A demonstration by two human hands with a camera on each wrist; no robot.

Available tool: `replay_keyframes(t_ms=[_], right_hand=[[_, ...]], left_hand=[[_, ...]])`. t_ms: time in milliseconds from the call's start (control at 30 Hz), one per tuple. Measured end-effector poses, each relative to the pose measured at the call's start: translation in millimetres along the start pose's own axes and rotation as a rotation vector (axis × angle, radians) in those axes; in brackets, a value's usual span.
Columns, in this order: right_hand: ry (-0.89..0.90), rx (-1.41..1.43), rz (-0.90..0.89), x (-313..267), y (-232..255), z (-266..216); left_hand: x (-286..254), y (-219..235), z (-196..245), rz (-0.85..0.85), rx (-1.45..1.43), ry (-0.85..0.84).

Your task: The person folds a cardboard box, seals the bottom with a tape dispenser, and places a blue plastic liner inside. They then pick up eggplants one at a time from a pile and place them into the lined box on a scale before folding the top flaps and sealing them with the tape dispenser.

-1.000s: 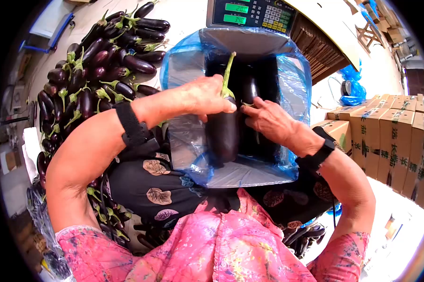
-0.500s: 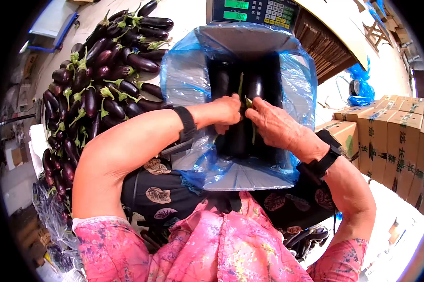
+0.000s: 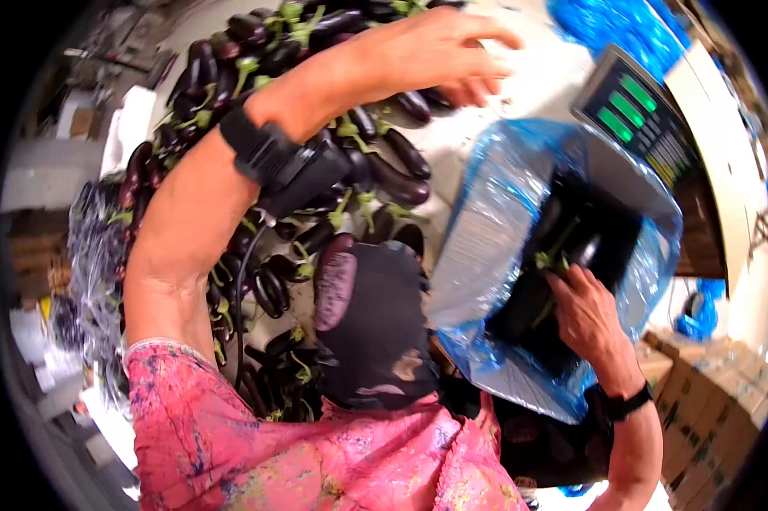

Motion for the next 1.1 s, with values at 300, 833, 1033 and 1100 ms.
replay_keyframes(t_ms=[300,833,1033,1100], right_hand=[[-0.016,-0.125,-0.106,12.8,-23.2,-14.9],[-0.029,-0.015,-0.174,15.1,-34.6,3.0],[-0.072,0.011,-0.174,7.5,-36.7,10.4],[-0.059,0.000,-0.187,3.2,-37.4,8.6]], left_hand=[[-261.5,4.6,-318.5,0.480,0.652,0.612],[-115.5,-29.0,-383.3,-0.023,0.844,0.650],[-130.7,-26.2,-324.2,-0.067,0.746,0.568],[-144.1,-12.6,-286.7,0.025,0.731,0.563]])
Point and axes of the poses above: each hand's wrist, its own x-axis towards the middle knuckle, its own y-axis out of the back of the hand, z = x × y, the point moved 9 cm from there along x, towards the middle knuckle, and after that the axes turned 5 degrees about -z, right-handed, at the moved point
